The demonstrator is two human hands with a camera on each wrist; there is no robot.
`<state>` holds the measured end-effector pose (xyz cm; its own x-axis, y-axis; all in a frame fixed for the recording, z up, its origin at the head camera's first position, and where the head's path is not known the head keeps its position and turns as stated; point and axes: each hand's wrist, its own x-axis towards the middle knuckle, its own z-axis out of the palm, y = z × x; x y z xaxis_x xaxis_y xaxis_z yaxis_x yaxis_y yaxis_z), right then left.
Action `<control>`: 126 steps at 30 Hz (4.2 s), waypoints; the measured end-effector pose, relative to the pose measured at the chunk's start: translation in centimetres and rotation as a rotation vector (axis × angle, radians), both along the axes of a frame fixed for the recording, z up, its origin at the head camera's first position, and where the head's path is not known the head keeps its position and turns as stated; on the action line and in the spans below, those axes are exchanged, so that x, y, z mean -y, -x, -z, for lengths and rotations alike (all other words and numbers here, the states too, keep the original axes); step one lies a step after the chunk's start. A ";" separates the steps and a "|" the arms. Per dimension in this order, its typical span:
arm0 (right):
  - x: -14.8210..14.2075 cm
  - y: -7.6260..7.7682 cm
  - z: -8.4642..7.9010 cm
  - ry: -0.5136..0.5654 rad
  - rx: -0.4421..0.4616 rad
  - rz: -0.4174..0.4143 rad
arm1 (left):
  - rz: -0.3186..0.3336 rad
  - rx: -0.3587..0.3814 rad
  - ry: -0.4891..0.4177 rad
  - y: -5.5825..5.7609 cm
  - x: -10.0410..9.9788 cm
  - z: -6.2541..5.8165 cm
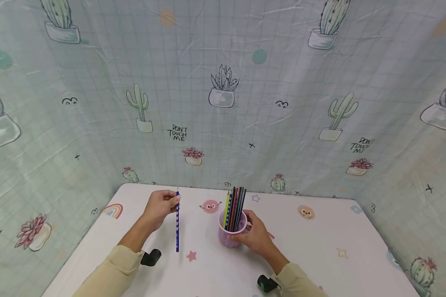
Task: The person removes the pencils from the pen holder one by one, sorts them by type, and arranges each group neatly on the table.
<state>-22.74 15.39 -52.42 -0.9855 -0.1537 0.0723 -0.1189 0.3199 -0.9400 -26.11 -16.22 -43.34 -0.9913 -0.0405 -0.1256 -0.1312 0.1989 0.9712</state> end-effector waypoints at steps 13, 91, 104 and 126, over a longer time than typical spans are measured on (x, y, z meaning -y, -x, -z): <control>0.1 0.2 0.1 0.014 0.022 -0.009 | 0.027 0.029 0.046 -1.1 1.8 2.4; 0.4 0.0 0.0 0.065 0.034 0.040 | -0.081 0.233 0.038 -1.1 5.7 8.7; 0.5 0.1 0.0 0.067 0.026 0.036 | -0.113 0.230 0.154 -1.1 5.7 8.6; 0.4 0.0 0.0 0.047 0.018 0.033 | -0.047 0.081 0.068 -1.8 3.2 7.3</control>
<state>-22.74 14.98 -52.44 -0.9912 -0.1179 0.0607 -0.0917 0.2785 -0.9560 -24.27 -19.40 -50.68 -0.9747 -0.0981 -0.2011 -0.2199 0.2558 0.9414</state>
